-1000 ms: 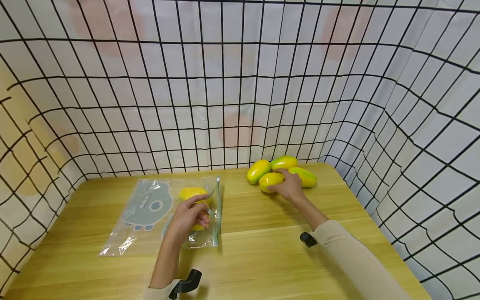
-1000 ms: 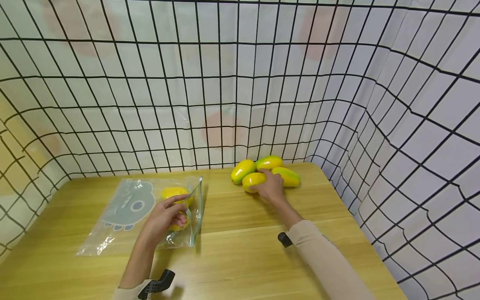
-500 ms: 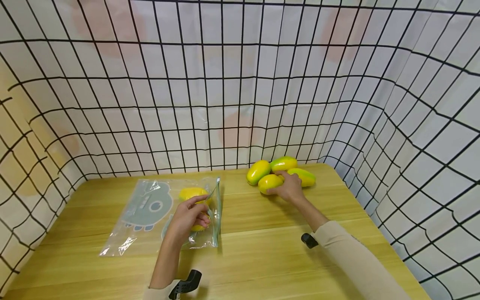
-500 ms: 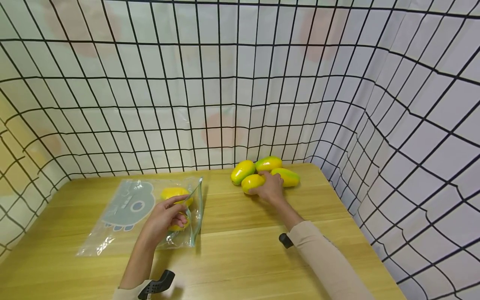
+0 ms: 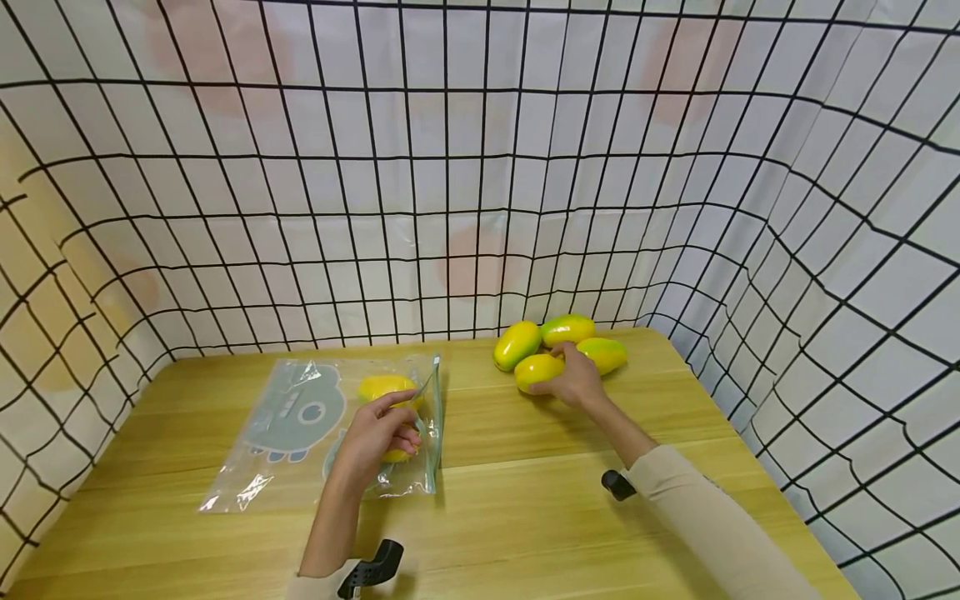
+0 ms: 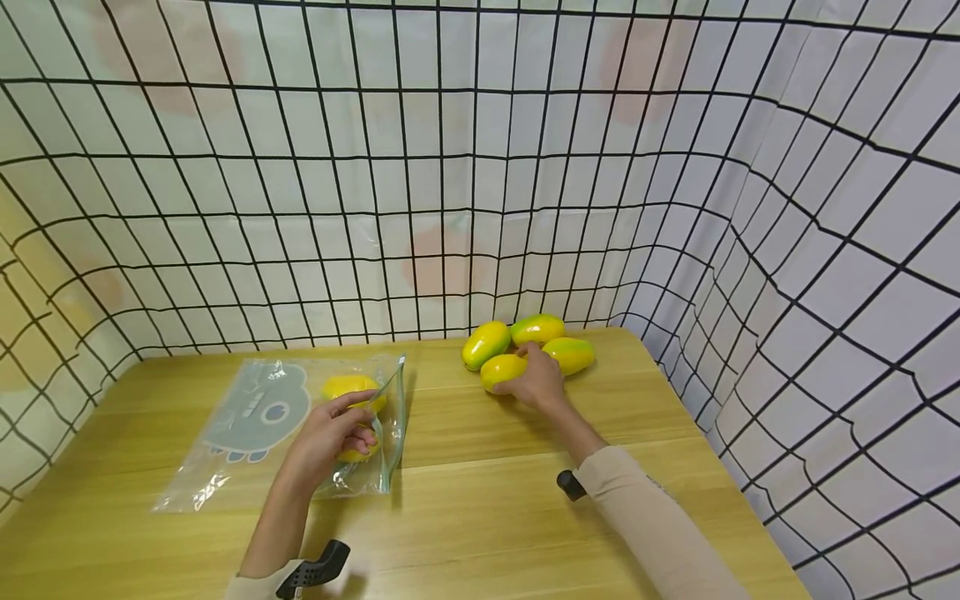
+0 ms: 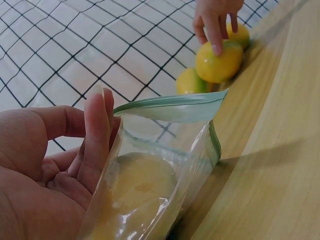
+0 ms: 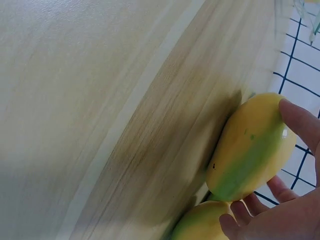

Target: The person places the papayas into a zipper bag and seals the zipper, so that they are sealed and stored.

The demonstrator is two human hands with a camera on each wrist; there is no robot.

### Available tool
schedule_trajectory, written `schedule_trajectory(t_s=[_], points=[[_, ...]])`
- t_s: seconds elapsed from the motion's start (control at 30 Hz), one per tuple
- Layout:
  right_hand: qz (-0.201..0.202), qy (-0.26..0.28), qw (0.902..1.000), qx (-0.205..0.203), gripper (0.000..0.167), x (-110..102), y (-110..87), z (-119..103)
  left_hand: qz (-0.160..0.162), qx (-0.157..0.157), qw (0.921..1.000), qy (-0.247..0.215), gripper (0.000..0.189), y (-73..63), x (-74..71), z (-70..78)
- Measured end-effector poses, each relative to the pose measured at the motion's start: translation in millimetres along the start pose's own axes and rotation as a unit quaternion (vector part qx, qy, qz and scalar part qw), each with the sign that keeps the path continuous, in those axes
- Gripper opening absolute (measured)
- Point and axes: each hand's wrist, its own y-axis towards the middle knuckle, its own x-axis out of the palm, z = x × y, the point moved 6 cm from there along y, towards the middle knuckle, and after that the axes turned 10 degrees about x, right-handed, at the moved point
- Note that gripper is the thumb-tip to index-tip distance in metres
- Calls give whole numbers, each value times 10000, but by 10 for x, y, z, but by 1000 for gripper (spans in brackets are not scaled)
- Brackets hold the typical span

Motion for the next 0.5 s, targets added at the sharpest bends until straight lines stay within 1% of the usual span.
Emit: schedule_trajectory(t_s=[0.27, 0.5], points=[[34, -267, 9996, -54, 76, 29, 19, 13, 26, -13, 10000, -22, 43, -4, -8, -5], [-6, -203, 9998, 0, 73, 46, -14, 55, 45, -30, 10000, -33, 43, 5, -8, -14]])
